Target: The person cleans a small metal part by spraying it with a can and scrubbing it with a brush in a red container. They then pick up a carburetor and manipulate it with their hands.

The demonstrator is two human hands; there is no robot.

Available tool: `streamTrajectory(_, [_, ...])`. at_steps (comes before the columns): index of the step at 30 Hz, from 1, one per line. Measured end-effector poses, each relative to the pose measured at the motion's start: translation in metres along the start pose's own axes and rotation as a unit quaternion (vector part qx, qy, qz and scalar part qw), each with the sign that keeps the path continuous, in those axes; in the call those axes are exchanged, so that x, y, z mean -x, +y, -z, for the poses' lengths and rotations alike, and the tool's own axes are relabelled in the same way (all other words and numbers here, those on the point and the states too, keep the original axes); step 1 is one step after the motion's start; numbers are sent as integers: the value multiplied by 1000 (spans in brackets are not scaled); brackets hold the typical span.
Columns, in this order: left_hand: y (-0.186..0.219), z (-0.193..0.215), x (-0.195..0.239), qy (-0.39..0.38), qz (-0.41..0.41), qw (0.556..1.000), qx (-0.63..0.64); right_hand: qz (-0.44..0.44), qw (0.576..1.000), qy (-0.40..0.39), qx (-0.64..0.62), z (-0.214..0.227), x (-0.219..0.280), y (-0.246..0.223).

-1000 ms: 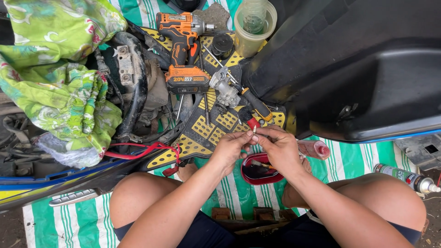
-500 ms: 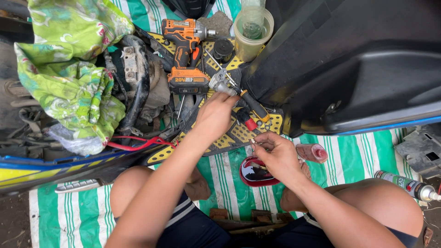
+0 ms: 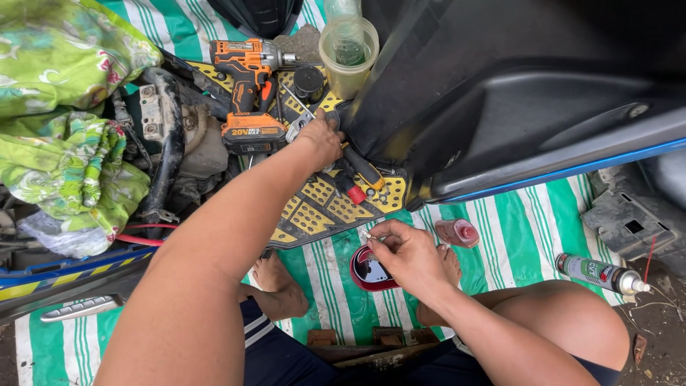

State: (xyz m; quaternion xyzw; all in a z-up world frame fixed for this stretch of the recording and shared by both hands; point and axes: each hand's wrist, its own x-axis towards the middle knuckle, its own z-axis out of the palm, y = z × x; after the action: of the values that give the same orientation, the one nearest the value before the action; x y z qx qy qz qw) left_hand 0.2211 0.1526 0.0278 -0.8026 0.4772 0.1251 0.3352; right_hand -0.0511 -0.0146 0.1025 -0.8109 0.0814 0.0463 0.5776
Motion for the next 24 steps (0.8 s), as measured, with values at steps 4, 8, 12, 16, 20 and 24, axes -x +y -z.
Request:
streamTrajectory(4, [-13,-17,4,-13,-2,999,-37,-6,1000,15,-14,7,-2,-2])
streamTrajectory(8, [-18,-27,5,7,-19,1000,-11,-7,1000,22,-12,6,-4,5])
streamTrajectory(12, [-19,-47,-12,34,-21,999,-15,6,999,25,23,7,-12,-2])
streamTrajectory(16, [-15,-69,-51,73,5,997,16,0,1000,16,10,4,-15,-9])
streamTrajectory(20, [-26,4,-8,-48,-55,997,-7,-107,991,28,81,-1,-16,-15])
streamTrajectory(24, [-20,18,10,-60,-13,997,45,-114,990,38,77,4,-14,-16])
